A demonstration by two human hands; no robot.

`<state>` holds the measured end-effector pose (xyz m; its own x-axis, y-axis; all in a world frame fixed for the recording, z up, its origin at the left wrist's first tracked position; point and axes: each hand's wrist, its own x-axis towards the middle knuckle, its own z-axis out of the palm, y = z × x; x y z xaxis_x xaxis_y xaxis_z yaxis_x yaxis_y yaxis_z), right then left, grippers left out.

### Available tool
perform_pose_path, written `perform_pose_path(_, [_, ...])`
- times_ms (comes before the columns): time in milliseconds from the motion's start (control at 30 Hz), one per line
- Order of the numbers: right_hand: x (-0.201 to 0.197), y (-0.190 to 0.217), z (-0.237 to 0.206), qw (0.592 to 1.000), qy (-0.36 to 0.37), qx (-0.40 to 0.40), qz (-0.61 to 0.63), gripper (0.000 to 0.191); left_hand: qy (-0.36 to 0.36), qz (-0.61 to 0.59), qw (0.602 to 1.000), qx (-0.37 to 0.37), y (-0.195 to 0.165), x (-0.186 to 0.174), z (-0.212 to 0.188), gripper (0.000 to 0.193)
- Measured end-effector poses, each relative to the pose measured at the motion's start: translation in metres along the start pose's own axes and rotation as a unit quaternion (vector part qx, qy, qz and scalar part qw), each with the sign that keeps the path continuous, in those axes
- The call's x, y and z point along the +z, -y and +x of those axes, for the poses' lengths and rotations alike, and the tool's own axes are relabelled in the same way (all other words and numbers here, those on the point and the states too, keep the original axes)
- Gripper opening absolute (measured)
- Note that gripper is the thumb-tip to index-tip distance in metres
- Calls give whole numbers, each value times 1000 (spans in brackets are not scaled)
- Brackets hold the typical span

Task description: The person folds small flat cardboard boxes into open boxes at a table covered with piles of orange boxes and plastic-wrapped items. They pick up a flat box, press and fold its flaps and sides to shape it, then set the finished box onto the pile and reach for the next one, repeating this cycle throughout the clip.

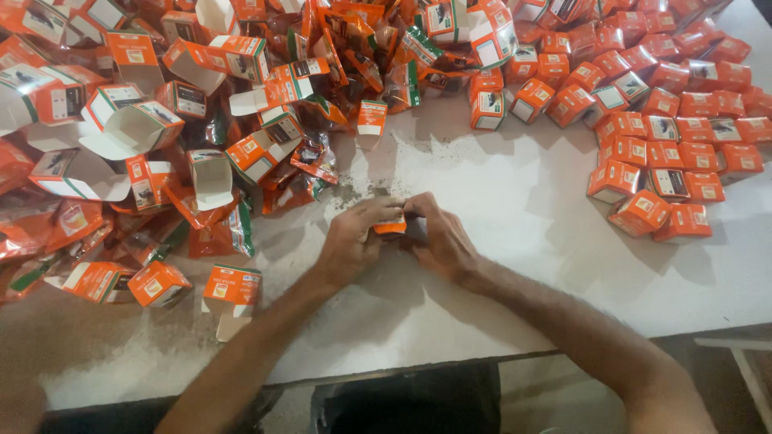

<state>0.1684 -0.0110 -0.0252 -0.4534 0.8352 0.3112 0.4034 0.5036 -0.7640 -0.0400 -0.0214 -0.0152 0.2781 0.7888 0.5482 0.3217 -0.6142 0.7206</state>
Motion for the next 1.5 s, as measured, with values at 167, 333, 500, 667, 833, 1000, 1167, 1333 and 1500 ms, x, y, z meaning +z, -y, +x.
perform_pose_path(167, [5,-6,2,999,-29,-25,-7,67,57,70,994,69,-14,-20,-2,33])
perform_pose_path(333, [3,-7,2,999,-16,-29,3,67,54,120,986,97,-9,-16,-1,20])
perform_pose_path(500, [-2,-7,5,998,-13,-57,0,66,51,87,989,105,-3,-18,-4,16])
perform_pose_path(667, [-1,-3,6,999,-7,-34,17,73,95,149,975,132,-5,-16,-2,18])
perform_pose_path(833, [-22,-2,16,991,-39,-62,-115,75,59,175,972,146,-2,-13,5,31])
perform_pose_path(1000, [-38,-11,26,927,-201,-54,-312,101,-54,324,939,105,19,-9,48,43])
perform_pose_path(1167, [-18,-9,14,979,-119,-34,-161,101,-7,403,915,15,37,-6,106,60])
perform_pose_path(1333, [-25,-8,11,968,-167,-81,-172,101,-99,326,939,47,18,20,97,43])
perform_pose_path(1500, [-27,-8,4,961,-70,-125,-236,83,-67,-14,984,-164,-1,33,49,27])
